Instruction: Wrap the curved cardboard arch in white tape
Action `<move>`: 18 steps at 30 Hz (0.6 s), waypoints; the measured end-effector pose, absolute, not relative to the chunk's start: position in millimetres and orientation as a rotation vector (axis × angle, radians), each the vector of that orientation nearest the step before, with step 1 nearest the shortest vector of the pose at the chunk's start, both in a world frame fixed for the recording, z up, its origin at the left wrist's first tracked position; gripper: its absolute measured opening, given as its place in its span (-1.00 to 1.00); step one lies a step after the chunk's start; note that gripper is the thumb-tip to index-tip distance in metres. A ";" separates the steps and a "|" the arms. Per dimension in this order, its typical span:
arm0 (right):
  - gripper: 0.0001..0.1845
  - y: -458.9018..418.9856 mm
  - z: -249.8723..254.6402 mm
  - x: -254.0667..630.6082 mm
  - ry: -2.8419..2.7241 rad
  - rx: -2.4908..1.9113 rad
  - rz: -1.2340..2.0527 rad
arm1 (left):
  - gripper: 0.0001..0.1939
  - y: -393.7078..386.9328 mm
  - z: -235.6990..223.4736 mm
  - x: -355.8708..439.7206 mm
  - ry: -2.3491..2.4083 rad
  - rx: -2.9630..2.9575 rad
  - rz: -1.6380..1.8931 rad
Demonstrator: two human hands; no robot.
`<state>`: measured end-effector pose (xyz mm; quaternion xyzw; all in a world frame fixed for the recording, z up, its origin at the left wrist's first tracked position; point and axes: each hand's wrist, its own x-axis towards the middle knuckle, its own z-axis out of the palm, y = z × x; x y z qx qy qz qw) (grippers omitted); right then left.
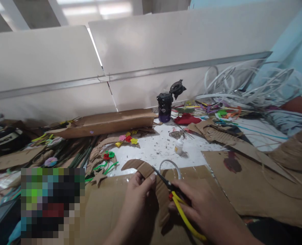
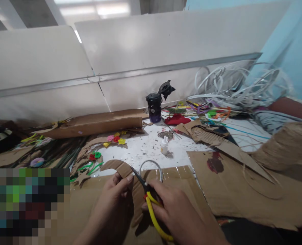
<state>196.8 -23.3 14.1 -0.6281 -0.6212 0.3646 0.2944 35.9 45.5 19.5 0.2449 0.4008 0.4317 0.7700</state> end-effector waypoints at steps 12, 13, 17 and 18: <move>-0.51 -20.9 14.2 229.3 -1.590 -1.515 1.139 | -0.69 49.3 25.1 28.5 0.885 0.594 0.942; -0.47 -21.9 14.6 233.5 -1.571 -1.488 1.176 | -0.66 49.7 24.7 28.3 0.873 0.604 0.946; -0.37 -24.9 21.8 244.4 -1.551 -1.448 1.321 | -0.57 51.5 23.9 27.9 0.849 0.626 0.958; -0.35 -25.2 24.6 245.7 -1.564 -1.448 1.339 | -0.58 51.9 23.7 27.6 0.851 0.629 0.962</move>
